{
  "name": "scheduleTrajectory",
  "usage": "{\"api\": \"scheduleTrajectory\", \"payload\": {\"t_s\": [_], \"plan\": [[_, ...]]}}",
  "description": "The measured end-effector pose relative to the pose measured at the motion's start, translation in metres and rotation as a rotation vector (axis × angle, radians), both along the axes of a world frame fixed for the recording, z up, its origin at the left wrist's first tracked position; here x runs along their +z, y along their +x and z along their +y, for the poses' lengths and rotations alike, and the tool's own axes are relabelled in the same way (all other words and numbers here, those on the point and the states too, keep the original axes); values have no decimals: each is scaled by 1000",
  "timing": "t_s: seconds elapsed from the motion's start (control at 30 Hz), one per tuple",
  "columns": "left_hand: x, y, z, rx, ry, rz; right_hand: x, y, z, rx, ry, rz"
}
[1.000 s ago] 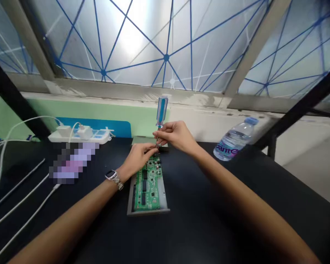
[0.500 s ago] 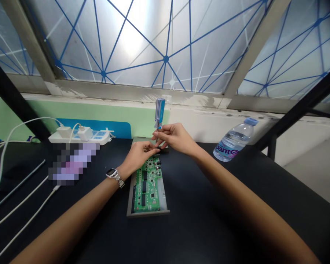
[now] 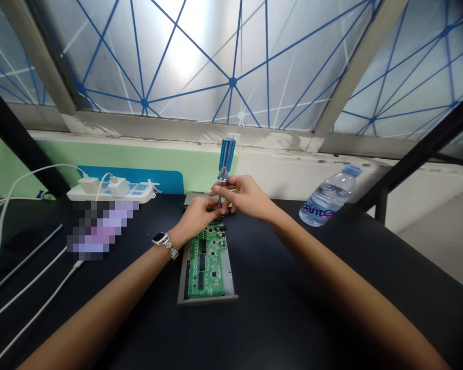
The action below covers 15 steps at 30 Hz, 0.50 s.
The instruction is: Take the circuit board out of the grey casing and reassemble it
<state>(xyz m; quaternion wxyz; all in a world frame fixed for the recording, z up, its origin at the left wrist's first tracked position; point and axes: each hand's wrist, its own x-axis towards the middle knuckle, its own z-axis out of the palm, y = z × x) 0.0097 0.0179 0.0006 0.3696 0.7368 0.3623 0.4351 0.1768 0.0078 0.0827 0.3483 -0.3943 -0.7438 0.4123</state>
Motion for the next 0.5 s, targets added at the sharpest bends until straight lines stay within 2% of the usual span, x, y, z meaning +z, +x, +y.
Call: {"api": "scheduleTrajectory", "payload": {"t_s": [0.1, 0.17, 0.37, 0.5], "plan": [[-3, 0, -1, -4, -43, -37, -4, 1, 2, -102, 77, -12], [-2, -2, -3, 0, -73, -30, -4, 3, 4, -118, 76, -10], [10, -16, -12, -71, -88, 13, 0, 6, 5, -70, 47, -3], [13, -20, -12, -49, -39, 33, 3, 5, 3, -29, 20, -10]]}}
